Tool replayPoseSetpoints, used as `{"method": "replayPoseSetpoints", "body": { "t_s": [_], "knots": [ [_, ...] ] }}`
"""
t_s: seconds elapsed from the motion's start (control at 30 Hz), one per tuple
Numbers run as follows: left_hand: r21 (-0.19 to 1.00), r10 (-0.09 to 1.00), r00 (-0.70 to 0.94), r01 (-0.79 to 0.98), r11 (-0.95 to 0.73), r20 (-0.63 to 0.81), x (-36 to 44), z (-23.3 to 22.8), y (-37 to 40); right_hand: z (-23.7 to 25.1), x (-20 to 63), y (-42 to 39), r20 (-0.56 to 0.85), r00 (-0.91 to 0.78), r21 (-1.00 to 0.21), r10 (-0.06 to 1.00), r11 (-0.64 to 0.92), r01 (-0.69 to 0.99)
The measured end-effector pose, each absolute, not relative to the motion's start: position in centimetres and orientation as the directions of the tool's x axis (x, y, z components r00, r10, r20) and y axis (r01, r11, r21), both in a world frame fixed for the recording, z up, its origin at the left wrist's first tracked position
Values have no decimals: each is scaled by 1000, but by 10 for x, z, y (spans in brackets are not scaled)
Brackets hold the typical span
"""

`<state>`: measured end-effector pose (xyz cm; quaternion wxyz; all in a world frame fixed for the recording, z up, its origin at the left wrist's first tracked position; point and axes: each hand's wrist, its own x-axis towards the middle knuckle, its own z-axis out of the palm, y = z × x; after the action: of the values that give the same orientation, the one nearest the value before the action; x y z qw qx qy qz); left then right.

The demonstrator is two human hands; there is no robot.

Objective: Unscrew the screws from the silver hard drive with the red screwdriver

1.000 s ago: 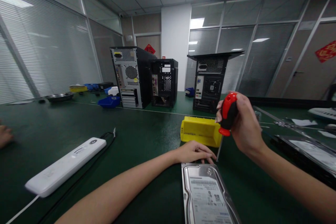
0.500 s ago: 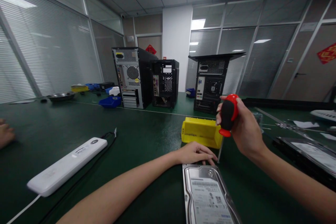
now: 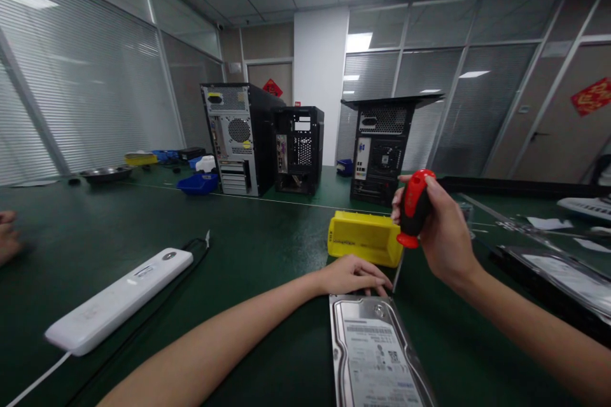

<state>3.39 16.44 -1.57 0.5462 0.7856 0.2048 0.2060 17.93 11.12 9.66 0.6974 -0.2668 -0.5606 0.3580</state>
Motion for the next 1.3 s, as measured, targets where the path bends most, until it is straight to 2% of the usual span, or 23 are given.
{"method": "replayPoseSetpoints", "body": {
  "t_s": [0.23,0.53,0.83,1.07,1.3],
  "knots": [
    [938,536,838,102,-332,99,32,-15,165,100,177,116,605,224,-742,764,643,-190],
    [939,532,843,110,-327,86,32,-19,169,101,179,113,562,129,-790,817,577,-208],
    [940,552,831,131,-315,69,33,-20,168,98,178,116,588,194,-758,785,619,-206],
    [943,551,831,120,-310,75,34,-20,169,97,180,113,589,96,-774,802,595,-218],
    [943,560,826,132,-307,66,34,-21,169,95,176,116,593,176,-768,786,617,-170]
  ]
}}
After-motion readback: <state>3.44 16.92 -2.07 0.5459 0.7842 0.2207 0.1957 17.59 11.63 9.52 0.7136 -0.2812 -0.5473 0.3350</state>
